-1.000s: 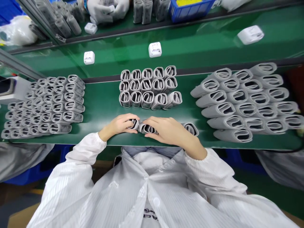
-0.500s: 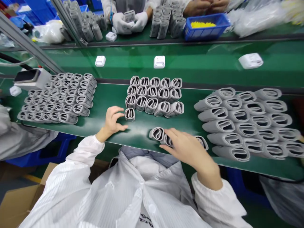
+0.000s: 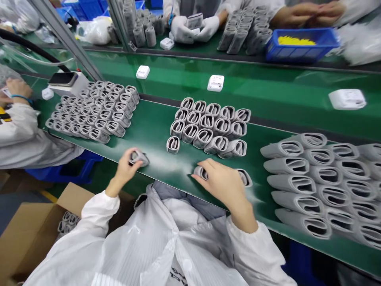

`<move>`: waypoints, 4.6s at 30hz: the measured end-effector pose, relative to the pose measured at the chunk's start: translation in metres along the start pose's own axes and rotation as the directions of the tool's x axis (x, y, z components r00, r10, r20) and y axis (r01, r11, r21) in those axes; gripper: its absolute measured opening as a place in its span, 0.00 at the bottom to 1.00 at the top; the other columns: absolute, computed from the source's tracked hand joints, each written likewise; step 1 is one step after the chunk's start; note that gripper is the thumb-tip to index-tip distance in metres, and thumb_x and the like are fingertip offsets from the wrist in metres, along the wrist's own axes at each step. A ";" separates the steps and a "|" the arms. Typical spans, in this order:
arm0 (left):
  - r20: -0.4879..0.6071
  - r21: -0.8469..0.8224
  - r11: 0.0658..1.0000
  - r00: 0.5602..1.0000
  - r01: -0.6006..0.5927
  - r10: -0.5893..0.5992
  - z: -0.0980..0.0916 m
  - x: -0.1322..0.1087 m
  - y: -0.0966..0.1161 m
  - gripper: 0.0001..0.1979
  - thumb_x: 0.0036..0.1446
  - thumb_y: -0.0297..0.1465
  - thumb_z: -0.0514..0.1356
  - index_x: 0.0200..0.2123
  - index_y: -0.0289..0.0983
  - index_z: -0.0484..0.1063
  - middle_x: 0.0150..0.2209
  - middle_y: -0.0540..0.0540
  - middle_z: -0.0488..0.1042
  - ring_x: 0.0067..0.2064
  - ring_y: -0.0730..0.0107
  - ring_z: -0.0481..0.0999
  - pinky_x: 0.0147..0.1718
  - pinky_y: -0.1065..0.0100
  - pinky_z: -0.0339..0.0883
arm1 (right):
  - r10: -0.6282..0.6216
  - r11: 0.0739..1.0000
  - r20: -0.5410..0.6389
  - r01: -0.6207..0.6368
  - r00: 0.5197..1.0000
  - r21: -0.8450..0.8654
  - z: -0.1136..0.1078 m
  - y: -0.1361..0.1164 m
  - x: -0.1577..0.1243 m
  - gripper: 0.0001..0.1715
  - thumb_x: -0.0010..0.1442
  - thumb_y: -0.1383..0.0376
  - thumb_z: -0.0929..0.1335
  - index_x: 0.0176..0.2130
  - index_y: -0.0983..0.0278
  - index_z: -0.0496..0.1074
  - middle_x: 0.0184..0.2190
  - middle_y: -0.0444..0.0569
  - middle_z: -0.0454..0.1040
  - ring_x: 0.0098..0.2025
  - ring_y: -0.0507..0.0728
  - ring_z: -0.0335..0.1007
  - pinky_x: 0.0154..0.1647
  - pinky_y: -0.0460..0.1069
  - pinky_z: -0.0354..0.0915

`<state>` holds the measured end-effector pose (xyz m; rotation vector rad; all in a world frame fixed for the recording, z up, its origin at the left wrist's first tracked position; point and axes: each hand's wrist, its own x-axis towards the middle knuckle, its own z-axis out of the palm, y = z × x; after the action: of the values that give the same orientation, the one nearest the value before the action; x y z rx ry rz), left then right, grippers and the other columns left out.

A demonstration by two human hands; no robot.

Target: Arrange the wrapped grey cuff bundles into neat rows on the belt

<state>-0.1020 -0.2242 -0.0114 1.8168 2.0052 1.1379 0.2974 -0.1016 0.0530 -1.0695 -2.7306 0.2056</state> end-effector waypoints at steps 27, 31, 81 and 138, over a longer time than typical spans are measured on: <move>-0.267 0.557 0.775 0.948 0.297 -0.172 -0.047 0.088 -0.022 0.28 0.69 0.47 0.69 0.65 0.37 0.76 0.73 0.25 0.72 0.79 0.28 0.63 0.78 0.34 0.50 | 0.012 1.000 0.008 -0.012 1.000 -0.007 -0.003 0.014 -0.009 0.17 0.76 0.52 0.78 0.48 0.63 0.79 0.42 0.49 0.85 0.40 0.64 0.84 0.36 0.56 0.59; -0.226 0.575 0.756 0.948 0.314 -0.222 -0.044 0.105 -0.022 0.26 0.70 0.47 0.66 0.61 0.35 0.75 0.68 0.23 0.76 0.75 0.26 0.67 0.76 0.31 0.51 | 0.021 1.000 0.033 -0.021 0.999 -0.012 -0.004 0.013 -0.009 0.18 0.76 0.51 0.78 0.48 0.63 0.79 0.43 0.51 0.86 0.39 0.64 0.83 0.37 0.56 0.61; 0.703 -0.388 0.920 0.628 -0.054 0.334 0.103 0.160 0.054 0.49 0.54 0.56 0.81 0.73 0.42 0.75 0.58 0.37 0.89 0.56 0.46 0.93 0.59 0.53 0.86 | 0.547 0.554 -0.122 -0.249 0.828 0.795 0.055 0.069 -0.057 0.38 0.73 0.35 0.73 0.63 0.60 0.76 0.52 0.59 0.85 0.45 0.66 0.85 0.44 0.59 0.81; 0.631 -0.468 0.883 0.694 -0.016 0.347 0.105 0.154 0.060 0.28 0.70 0.60 0.67 0.51 0.43 0.70 0.29 0.54 0.80 0.27 0.66 0.81 0.30 0.68 0.71 | 0.641 0.539 -0.141 -0.311 0.755 0.783 0.042 0.059 -0.048 0.33 0.76 0.31 0.69 0.43 0.56 0.74 0.24 0.42 0.70 0.23 0.56 0.62 0.26 0.53 0.55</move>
<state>-0.0265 -0.0443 0.0076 1.8398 1.0448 0.6724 0.3606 -0.0935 -0.0065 -1.3691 -1.6103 0.9398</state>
